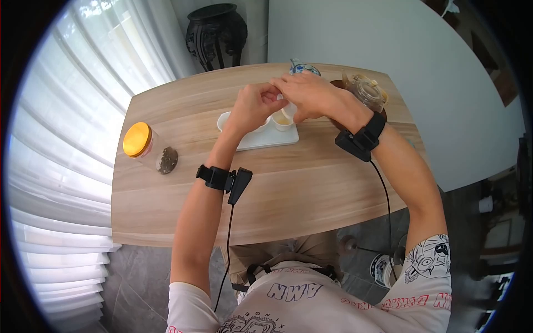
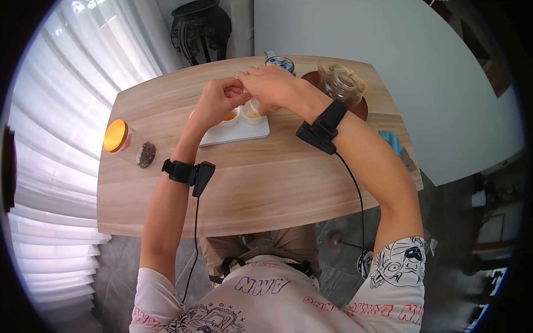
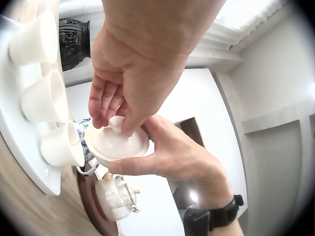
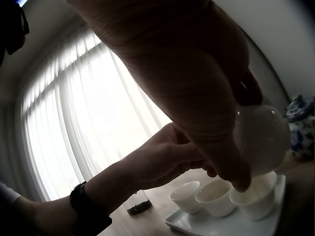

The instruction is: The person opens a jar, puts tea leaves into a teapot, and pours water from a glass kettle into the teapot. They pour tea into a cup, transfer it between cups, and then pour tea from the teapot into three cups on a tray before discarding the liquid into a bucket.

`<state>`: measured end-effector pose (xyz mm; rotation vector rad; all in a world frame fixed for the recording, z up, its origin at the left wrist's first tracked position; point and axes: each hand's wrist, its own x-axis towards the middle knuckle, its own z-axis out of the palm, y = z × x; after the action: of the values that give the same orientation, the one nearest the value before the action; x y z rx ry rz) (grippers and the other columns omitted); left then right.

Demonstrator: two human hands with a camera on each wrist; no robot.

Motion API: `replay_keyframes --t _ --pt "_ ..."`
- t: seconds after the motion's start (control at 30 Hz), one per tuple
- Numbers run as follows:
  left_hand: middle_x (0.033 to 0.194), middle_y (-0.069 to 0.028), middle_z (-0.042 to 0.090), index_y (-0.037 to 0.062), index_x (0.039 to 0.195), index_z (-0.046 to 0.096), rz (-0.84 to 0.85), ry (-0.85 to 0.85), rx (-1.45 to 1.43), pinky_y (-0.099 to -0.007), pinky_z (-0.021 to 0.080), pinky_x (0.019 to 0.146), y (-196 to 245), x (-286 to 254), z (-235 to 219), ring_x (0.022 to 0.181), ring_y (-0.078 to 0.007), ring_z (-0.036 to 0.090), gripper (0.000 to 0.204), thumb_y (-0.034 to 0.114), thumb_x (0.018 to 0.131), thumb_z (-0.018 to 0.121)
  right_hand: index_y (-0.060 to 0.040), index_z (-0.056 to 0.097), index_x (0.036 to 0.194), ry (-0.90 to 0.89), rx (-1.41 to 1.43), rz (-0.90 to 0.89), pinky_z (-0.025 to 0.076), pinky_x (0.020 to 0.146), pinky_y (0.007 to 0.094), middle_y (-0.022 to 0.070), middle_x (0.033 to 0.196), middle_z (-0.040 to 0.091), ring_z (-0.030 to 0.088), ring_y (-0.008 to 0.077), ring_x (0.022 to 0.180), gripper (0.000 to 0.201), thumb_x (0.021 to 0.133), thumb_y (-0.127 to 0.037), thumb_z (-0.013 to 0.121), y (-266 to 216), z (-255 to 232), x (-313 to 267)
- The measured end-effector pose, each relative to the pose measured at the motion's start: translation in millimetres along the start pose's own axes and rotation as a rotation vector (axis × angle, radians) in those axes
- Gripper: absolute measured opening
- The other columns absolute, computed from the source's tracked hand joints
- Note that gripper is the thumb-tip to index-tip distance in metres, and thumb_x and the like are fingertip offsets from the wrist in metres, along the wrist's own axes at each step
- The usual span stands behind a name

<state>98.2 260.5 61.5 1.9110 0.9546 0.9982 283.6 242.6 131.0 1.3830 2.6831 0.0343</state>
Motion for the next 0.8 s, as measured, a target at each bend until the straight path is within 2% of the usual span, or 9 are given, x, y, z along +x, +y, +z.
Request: replay_keyframes --t 0.13,0.2,0.23,0.33,0.43,0.5,0.6,0.7,0.8 --pt "0.078 -0.0070 0.071 -0.0062 0.104 0.077 0.016 0.007 -0.024 -0.0315 0.055 0.065 -5.3 0.8 0.8 0.068 -0.0133 0.064 0.031 0.018 0.086 0.084 -0.0038 0.058 0.125 0.022 -0.041 -0.005 0.051 0.098 0.0426 0.0138 0.120 0.068 0.068 0.0308 0.114 0.068 0.067 -0.016 0.090 -0.9 0.5 1.3" --pt "0.080 -0.0038 0.072 -0.0048 0.105 0.077 -0.014 -0.014 0.000 -0.0260 0.053 0.067 -4.1 -0.4 0.5 0.072 -0.0079 0.064 0.023 0.013 0.091 0.081 -0.0037 0.058 0.125 0.035 -0.046 -0.010 0.052 0.097 0.0424 0.0138 0.119 0.068 0.068 0.0307 0.114 0.068 0.067 -0.017 0.091 -1.0 0.5 1.8" --pt "0.081 -0.0022 0.073 -0.0041 0.106 0.076 -0.030 -0.025 0.012 -0.0233 0.052 0.068 -2.0 -0.9 -0.3 0.073 -0.0053 0.065 0.020 0.010 0.093 0.079 -0.0024 0.055 0.130 0.015 -0.037 -0.002 0.051 0.098 0.0424 0.0148 0.120 0.067 0.067 0.0319 0.115 0.074 0.067 -0.016 0.090 -1.1 -0.1 2.4" --pt "0.081 -0.0018 0.073 -0.0039 0.106 0.076 -0.020 -0.022 0.035 -0.0233 0.052 0.069 0.3 -1.8 -1.8 0.073 -0.0052 0.064 0.019 0.010 0.093 0.079 0.0005 0.051 0.141 -0.031 -0.025 0.014 0.049 0.099 0.0425 0.0169 0.122 0.065 0.064 0.0343 0.117 0.085 0.067 -0.015 0.090 -3.5 -4.4 2.9" --pt "0.079 -0.0081 0.072 -0.0059 0.106 0.077 0.014 0.010 -0.016 -0.0320 0.055 0.067 -3.9 -0.3 -1.3 0.071 -0.0138 0.065 0.031 0.018 0.086 0.084 0.0012 0.050 0.143 -0.040 -0.038 0.014 0.049 0.100 0.0427 0.0168 0.123 0.065 0.064 0.0342 0.118 0.087 0.067 -0.015 0.090 -5.3 -7.0 2.8" --pt "0.079 -0.0081 0.072 -0.0053 0.106 0.078 0.013 0.008 -0.017 -0.0320 0.056 0.068 -5.1 -0.5 -1.9 0.071 -0.0139 0.066 0.031 0.018 0.087 0.084 0.0018 0.049 0.145 -0.035 -0.048 0.006 0.049 0.101 0.0427 0.0169 0.124 0.065 0.064 0.0341 0.119 0.090 0.067 -0.016 0.090 -5.4 -6.8 3.5" --pt "0.079 -0.0079 0.072 -0.0044 0.106 0.078 0.013 0.010 -0.025 -0.0319 0.056 0.068 -3.6 -1.0 -3.1 0.071 -0.0139 0.066 0.030 0.018 0.087 0.083 -0.0028 0.059 0.125 0.044 -0.094 -0.025 0.053 0.095 0.0406 0.0137 0.119 0.070 0.069 0.0304 0.115 0.068 0.067 -0.015 0.090 -5.7 -5.1 3.5" --pt "0.079 -0.0077 0.072 -0.0039 0.105 0.078 0.012 0.010 -0.032 -0.0316 0.055 0.068 -4.0 -1.0 -2.9 0.071 -0.0139 0.066 0.029 0.019 0.087 0.083 -0.0030 0.059 0.126 0.021 -0.095 -0.016 0.052 0.096 0.0404 0.0136 0.120 0.069 0.068 0.0303 0.115 0.068 0.067 -0.015 0.090 -7.0 -6.8 4.1" --pt "0.079 -0.0084 0.073 -0.0039 0.105 0.078 0.018 0.004 -0.036 -0.0317 0.056 0.069 -3.7 -0.7 -3.1 0.071 -0.0141 0.066 0.029 0.019 0.088 0.083 0.0021 0.047 0.147 -0.062 -0.067 0.018 0.049 0.102 0.0416 0.0167 0.127 0.064 0.063 0.0337 0.122 0.094 0.067 -0.016 0.091 -9.2 -10.1 5.1"
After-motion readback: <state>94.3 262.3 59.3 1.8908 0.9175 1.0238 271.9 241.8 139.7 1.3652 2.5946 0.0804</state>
